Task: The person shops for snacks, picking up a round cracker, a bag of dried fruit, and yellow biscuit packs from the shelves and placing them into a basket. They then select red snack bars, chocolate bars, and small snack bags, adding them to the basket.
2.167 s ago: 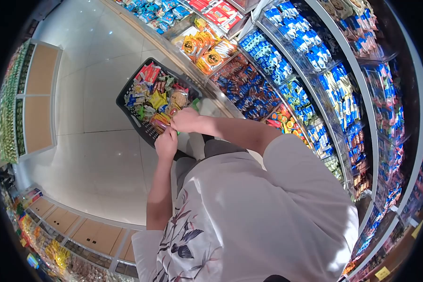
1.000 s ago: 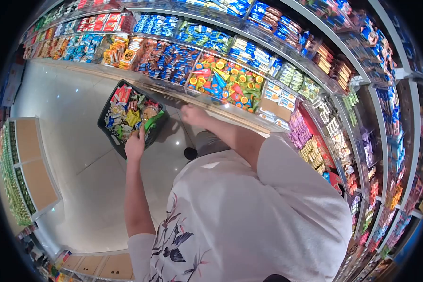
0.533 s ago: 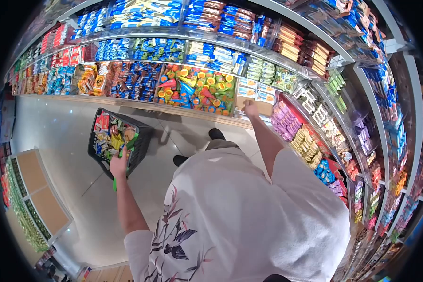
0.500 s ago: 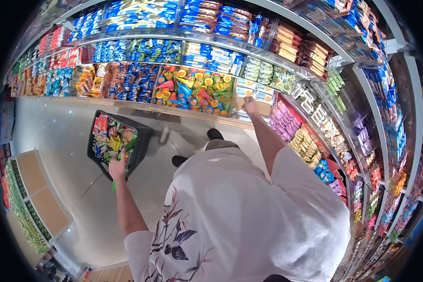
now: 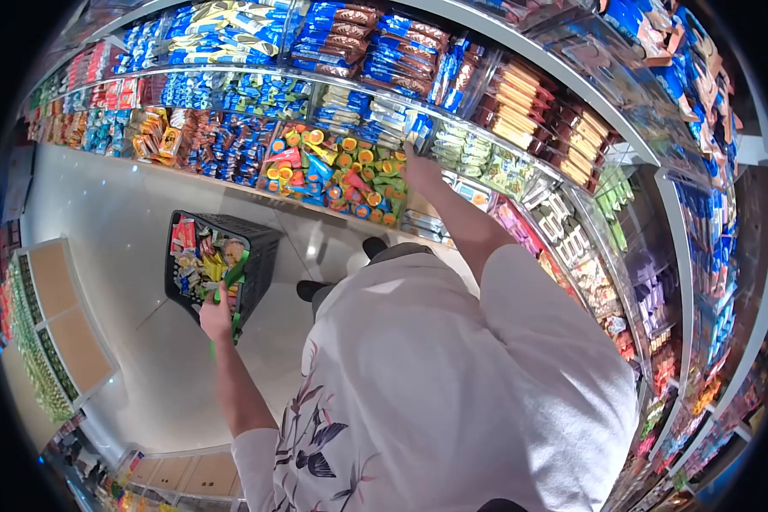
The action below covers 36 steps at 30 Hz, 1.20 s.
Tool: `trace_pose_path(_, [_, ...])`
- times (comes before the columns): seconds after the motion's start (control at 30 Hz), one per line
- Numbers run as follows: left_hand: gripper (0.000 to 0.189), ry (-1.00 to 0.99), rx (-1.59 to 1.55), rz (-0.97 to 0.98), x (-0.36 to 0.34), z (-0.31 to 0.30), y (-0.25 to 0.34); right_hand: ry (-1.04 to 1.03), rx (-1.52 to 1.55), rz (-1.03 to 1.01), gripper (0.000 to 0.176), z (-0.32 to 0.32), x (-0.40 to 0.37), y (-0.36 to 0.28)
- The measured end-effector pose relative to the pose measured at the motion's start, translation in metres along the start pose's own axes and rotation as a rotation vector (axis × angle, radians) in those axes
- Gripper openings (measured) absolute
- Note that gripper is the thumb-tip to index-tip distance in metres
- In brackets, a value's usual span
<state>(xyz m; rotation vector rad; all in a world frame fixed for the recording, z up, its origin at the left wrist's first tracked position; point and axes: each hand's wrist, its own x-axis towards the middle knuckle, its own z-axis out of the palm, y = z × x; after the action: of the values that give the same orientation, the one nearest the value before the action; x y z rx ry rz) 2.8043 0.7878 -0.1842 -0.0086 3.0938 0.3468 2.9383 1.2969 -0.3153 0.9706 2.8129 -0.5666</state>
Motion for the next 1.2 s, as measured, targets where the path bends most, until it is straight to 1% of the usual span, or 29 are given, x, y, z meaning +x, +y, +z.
trace_pose_path(0.13, [0.070,0.078,0.074,0.026,-0.016,0.001,0.010,-0.005,0.060,0.011,0.075,0.000,-0.010,0.003])
trace_pose_path(0.17, [0.070,0.009,-0.017,0.010,-0.005,0.023,-0.002,0.032,0.043,0.016,0.075,0.002,-0.005,-0.003])
trace_pose_path(0.23, [0.070,-0.034,0.013,0.008,-0.003,0.031,-0.003,0.028,0.035,0.020,0.071,0.005,-0.005,0.000])
trace_pose_path(0.3, [0.071,-0.070,0.037,-0.038,-0.004,0.040,-0.014,0.054,0.084,0.057,0.066,0.018,0.004,0.003])
trace_pose_path(0.33, [0.072,-0.066,0.037,-0.032,-0.007,0.042,-0.015,-0.003,0.147,0.125,0.065,0.000,-0.003,-0.013])
trace_pose_path(0.37, [0.072,-0.085,0.070,-0.033,-0.015,0.030,0.000,0.046,0.148,0.073,0.062,0.001,-0.005,-0.021])
trace_pose_path(0.4, [0.069,-0.055,0.092,-0.010,-0.015,0.040,-0.009,0.190,0.133,-0.129,0.059,0.014,-0.006,-0.021])
trace_pose_path(0.43, [0.066,-0.027,0.069,-0.017,-0.022,0.035,-0.004,0.080,0.114,-0.152,0.052,0.014,-0.009,-0.033])
trace_pose_path(0.47, [0.064,0.014,0.072,-0.004,-0.029,0.034,-0.001,0.062,0.092,-0.217,0.040,0.029,-0.008,-0.039])
trace_pose_path(0.5, [0.062,0.004,0.036,-0.002,-0.037,0.028,0.002,0.053,0.107,-0.319,0.028,0.027,-0.019,-0.055])
trace_pose_path(0.53, [0.059,0.028,0.049,0.026,-0.041,0.029,-0.001,0.011,0.166,-0.418,0.025,0.035,-0.024,-0.070])
trace_pose_path(0.6, [0.056,-0.033,0.007,0.048,-0.049,0.027,-0.006,-0.079,0.275,-0.589,0.022,0.053,-0.037,-0.093])
trace_pose_path(0.63, [0.056,-0.040,-0.007,0.066,-0.054,0.018,-0.005,-0.075,0.266,-0.602,0.018,0.058,-0.044,-0.111])
trace_pose_path(0.73, [0.054,-0.097,-0.064,0.130,-0.066,0.019,-0.018,-0.256,0.256,-0.576,0.018,0.060,-0.071,-0.160])
trace_pose_path(0.8, [0.052,-0.133,-0.082,0.171,-0.071,0.022,-0.028,-0.313,0.250,-0.568,0.020,0.074,-0.079,-0.181])
trace_pose_path(0.83, [0.050,-0.220,-0.119,0.152,-0.073,0.023,-0.033,-0.328,0.222,-0.573,0.020,0.078,-0.082,-0.194])
trace_pose_path(0.87, [0.049,-0.223,-0.139,0.135,-0.079,0.017,-0.033,-0.339,0.212,-0.582,0.020,0.078,-0.090,-0.207])
trace_pose_path(0.93, [0.049,-0.231,-0.210,0.104,-0.086,0.020,-0.042,-0.412,0.209,-0.535,0.020,0.075,-0.107,-0.243])
trace_pose_path(0.97, [0.049,-0.255,-0.475,0.014,-0.086,0.022,-0.050,-0.441,0.208,-0.519,0.020,0.069,-0.115,-0.268])
trace_pose_path(1.0, [0.049,-0.269,-0.743,-0.073,-0.083,0.026,-0.057,-0.428,0.323,-0.510,0.022,0.063,-0.132,-0.297])
trace_pose_path(1.03, [0.050,-0.283,-1.012,-0.159,-0.076,0.029,-0.067,-0.309,0.293,-0.588,0.020,0.072,-0.147,-0.319])
trace_pose_path(1.07, [0.050,-0.386,-1.383,-0.304,-0.066,0.025,-0.078,-0.210,0.396,-0.770,0.018,0.057,-0.175,-0.359])
trace_pose_path(1.1, [0.050,-0.493,-1.742,-0.452,-0.048,0.009,-0.090,-0.250,0.373,-0.884,0.019,0.038,-0.200,-0.403])
trace_pose_path(1.13, [0.050,-0.595,-2.107,-0.604,-0.035,0.005,-0.101,-0.302,0.370,-1.087,0.023,0.023,-0.223,-0.438])
trace_pose_path(1.17, [0.054,-0.621,-2.271,-0.565,-0.025,0.007,-0.113,-0.267,0.388,-1.200,0.028,0.031,-0.245,-0.461])
trace_pose_path(1.2, [0.054,-0.667,-2.331,-0.542,-0.017,0.010,-0.121,-0.265,0.420,-1.338,0.030,0.037,-0.261,-0.486])
